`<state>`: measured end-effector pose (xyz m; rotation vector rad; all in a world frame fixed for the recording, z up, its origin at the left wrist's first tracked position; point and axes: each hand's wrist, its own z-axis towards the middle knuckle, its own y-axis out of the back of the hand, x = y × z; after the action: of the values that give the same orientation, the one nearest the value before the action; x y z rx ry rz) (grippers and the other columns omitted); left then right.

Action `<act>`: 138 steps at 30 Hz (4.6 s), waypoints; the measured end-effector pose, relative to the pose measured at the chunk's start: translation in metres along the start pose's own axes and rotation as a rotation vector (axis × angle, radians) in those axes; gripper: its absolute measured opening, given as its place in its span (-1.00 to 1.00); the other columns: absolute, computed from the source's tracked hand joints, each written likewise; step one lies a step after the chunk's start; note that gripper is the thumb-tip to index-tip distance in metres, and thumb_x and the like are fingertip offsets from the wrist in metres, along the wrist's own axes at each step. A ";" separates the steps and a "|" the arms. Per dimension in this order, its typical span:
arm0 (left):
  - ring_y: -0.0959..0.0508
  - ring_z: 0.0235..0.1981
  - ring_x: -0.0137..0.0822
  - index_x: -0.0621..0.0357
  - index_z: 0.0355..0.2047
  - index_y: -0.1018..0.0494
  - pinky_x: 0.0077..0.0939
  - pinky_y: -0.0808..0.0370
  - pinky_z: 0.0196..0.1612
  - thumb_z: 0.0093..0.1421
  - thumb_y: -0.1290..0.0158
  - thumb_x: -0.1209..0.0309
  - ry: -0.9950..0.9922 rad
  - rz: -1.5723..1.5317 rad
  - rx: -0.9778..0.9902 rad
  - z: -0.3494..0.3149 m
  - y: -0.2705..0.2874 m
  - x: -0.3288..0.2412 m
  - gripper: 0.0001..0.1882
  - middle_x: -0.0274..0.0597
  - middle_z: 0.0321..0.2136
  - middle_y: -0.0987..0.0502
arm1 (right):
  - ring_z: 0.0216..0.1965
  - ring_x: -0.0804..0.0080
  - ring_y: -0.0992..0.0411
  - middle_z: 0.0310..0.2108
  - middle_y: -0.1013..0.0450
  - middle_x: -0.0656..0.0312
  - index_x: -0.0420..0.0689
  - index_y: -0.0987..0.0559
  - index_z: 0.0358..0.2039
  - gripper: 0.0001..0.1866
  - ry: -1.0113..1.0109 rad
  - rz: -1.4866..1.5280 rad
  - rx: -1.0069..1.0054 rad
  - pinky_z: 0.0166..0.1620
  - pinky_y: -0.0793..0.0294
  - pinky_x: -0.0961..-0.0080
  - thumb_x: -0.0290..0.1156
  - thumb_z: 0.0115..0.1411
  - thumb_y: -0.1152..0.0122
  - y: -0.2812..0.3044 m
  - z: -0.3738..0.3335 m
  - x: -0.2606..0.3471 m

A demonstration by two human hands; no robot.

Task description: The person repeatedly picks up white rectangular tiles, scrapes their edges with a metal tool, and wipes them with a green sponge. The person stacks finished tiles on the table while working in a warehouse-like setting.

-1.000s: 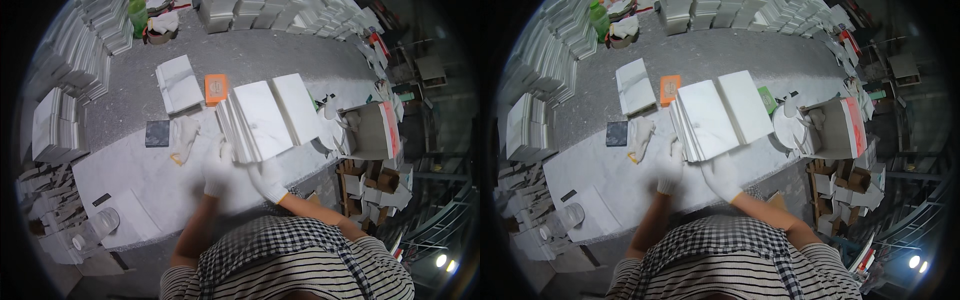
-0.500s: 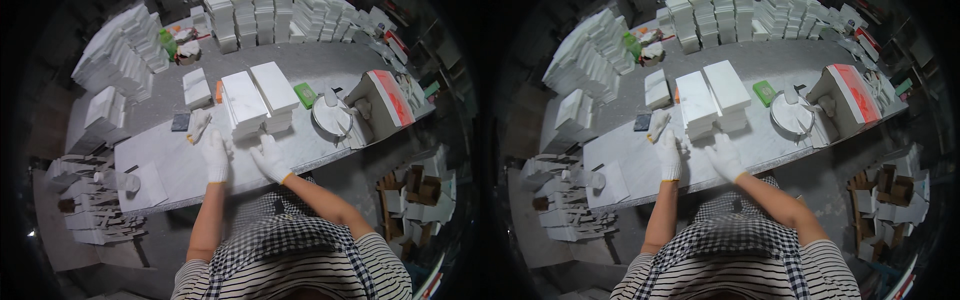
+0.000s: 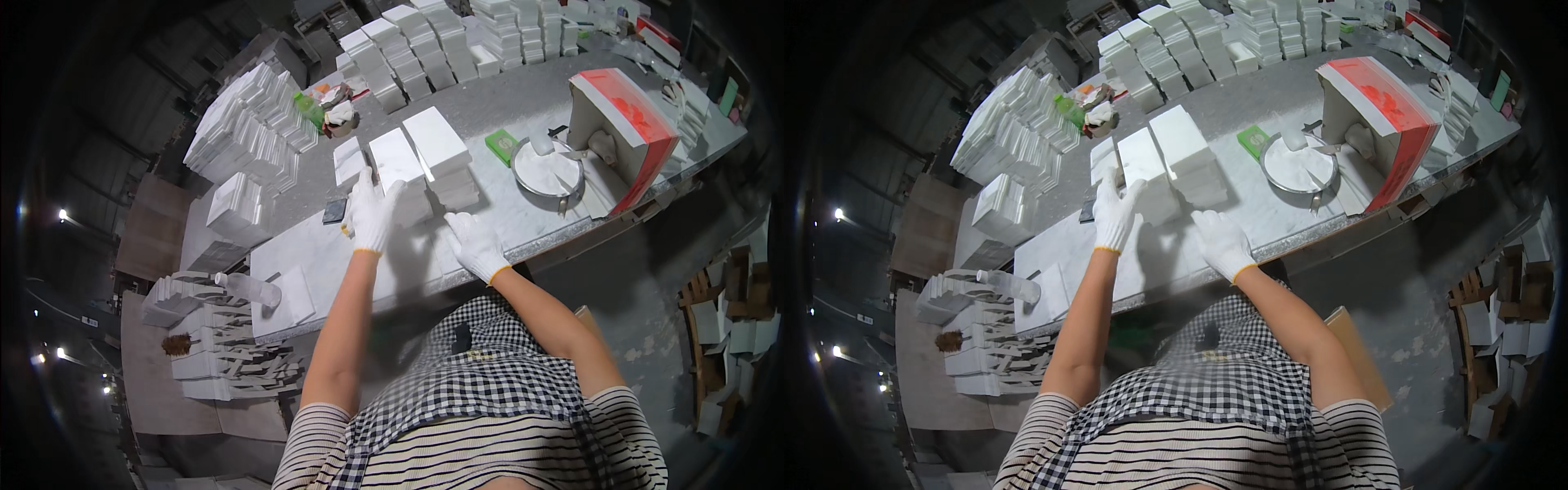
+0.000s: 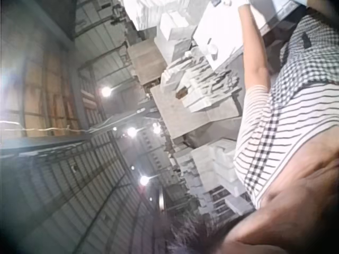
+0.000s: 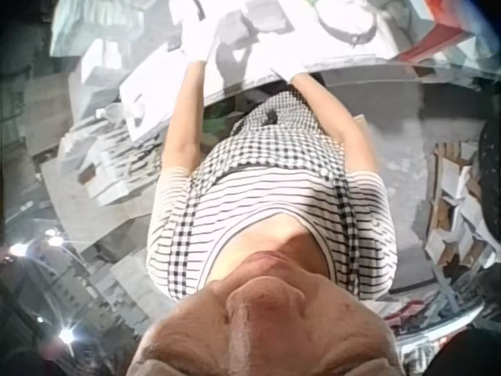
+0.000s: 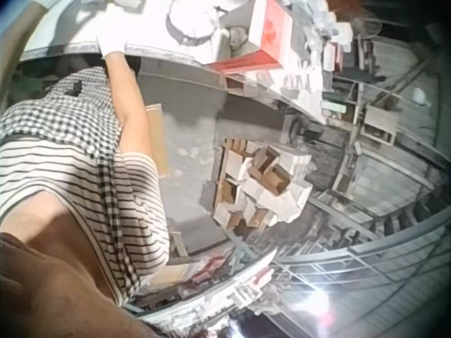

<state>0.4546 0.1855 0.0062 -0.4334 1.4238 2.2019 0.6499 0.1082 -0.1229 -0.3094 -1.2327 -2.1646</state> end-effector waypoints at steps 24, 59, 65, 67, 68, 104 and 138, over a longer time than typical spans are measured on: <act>-0.42 -0.65 -0.43 0.16 -0.29 -0.54 -0.48 -0.37 -0.58 0.27 -0.19 -0.03 0.546 -0.712 0.521 0.064 0.013 0.037 -0.56 -0.27 -0.54 -0.48 | -0.08 0.02 -0.49 -0.14 -0.52 0.02 -0.13 -0.53 0.04 -0.66 -0.058 0.044 0.063 0.00 -0.49 0.13 -0.34 0.29 -0.02 0.004 0.002 0.001; -0.54 -0.21 -0.49 0.31 0.08 -0.51 -0.55 -0.50 -0.09 0.24 -0.25 0.28 0.450 -0.959 0.390 -0.153 0.095 0.056 -0.53 -0.27 -0.21 -0.60 | -0.30 0.34 -0.56 -0.30 -0.61 0.08 -0.20 -0.65 -0.08 -0.65 -0.151 0.775 0.361 -0.18 -0.52 0.42 -0.19 0.29 -0.25 0.034 -0.001 0.136; -0.50 0.07 -0.29 0.34 0.42 -0.02 -0.41 -0.51 0.12 0.06 -0.41 0.38 0.293 -0.979 0.153 -0.152 0.098 0.020 0.05 0.02 0.15 -0.41 | -0.29 0.22 -0.59 -0.26 -0.61 0.02 -0.18 -0.65 -0.05 -0.66 -0.072 0.722 0.245 -0.19 -0.54 0.34 -0.22 0.28 -0.29 0.030 -0.017 0.148; -0.49 0.10 -0.26 0.32 0.46 0.07 -0.38 -0.50 0.14 -0.05 -0.49 0.35 0.278 -0.897 0.087 -0.157 0.093 0.015 0.21 0.07 0.16 -0.39 | -0.27 0.16 -0.60 -0.26 -0.61 0.01 -0.16 -0.65 -0.05 -0.66 -0.079 0.727 0.271 -0.17 -0.55 0.33 -0.20 0.28 -0.29 0.024 -0.023 0.144; -0.50 0.09 -0.25 0.32 0.46 0.08 -0.37 -0.50 0.14 -0.09 -0.51 0.33 0.287 -0.809 0.056 -0.160 0.090 0.015 0.26 0.09 0.14 -0.40 | -0.26 0.12 -0.60 -0.26 -0.61 0.00 -0.16 -0.64 -0.05 -0.65 -0.084 0.730 0.283 -0.16 -0.55 0.32 -0.20 0.28 -0.29 0.020 -0.026 0.142; -0.56 -0.25 -0.36 0.24 -0.03 -0.37 -0.40 -0.55 -0.19 0.09 -0.38 0.27 0.744 -0.868 -0.132 -0.154 0.087 0.035 -0.45 -0.15 -0.22 -0.55 | -0.04 0.21 -0.59 -0.05 -0.61 0.03 -0.12 -0.56 0.16 -0.44 -0.064 0.671 0.631 0.08 -0.52 0.37 -0.11 0.20 -0.33 0.032 -0.031 0.159; -0.63 -0.02 -0.14 0.37 0.06 -0.42 -0.16 -0.63 0.05 0.39 -0.08 0.36 0.742 -1.694 0.031 -0.167 0.077 0.074 -0.65 -0.03 -0.04 -0.58 | -0.33 0.52 -0.46 -0.27 -0.55 0.18 -0.31 -0.56 -0.02 -0.45 -0.627 1.354 0.667 -0.24 -0.47 0.58 0.00 0.49 0.09 0.024 -0.039 0.145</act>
<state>0.3508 0.0229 -0.0407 -1.7154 0.6698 0.5905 0.5561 0.0085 -0.0575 -1.1509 -1.3367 -0.4652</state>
